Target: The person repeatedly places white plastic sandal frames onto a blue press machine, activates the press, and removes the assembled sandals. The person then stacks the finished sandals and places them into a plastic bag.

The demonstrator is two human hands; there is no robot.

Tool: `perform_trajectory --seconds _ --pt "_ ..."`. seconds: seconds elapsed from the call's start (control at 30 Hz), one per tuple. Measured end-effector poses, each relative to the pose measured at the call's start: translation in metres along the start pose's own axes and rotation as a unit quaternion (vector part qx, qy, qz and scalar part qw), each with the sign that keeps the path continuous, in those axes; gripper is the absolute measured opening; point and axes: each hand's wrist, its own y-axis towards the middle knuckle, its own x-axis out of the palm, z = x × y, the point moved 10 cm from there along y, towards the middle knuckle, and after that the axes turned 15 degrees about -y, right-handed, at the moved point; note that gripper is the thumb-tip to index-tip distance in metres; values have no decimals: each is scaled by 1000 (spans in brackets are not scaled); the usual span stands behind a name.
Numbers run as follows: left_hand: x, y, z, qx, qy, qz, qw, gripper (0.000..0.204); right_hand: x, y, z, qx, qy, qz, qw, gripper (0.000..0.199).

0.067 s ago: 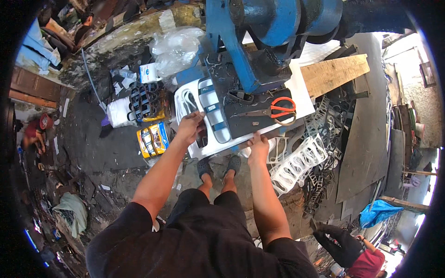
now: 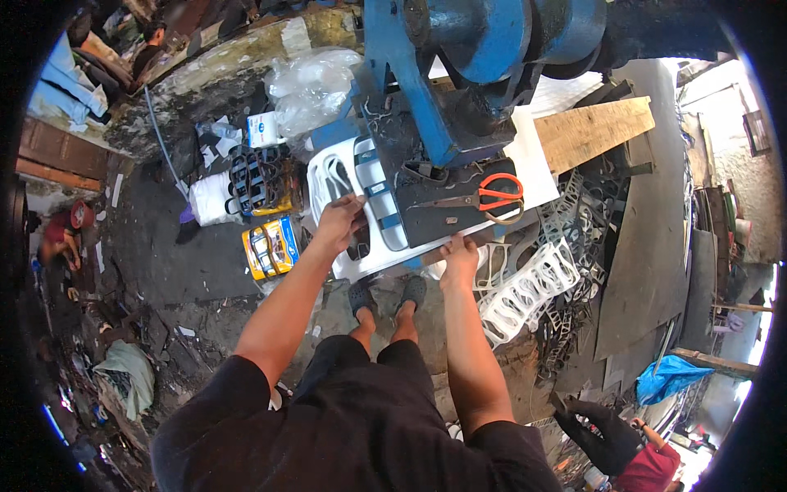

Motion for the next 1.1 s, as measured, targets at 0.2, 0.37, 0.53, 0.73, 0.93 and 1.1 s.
perform_trajectory --seconds 0.2,0.37,0.53,0.73,0.93,1.1 --pt "39 35 -1 42 32 11 999 12 -3 39 -34 -53 38 15 998 12" --pt "66 38 113 334 543 117 762 29 -2 11 -4 4 -22 -5 1000 17" --pt "118 89 156 401 628 -57 665 26 68 -41 14 -5 -55 -99 994 34" --pt "112 110 127 262 685 -113 670 28 71 -41 17 -39 -33 -61 997 48" --pt "112 101 119 234 735 -212 600 52 86 -63 -6 -142 -202 13 969 75" --pt "120 93 121 221 760 -219 571 62 89 -68 -5 -151 -418 142 884 117"
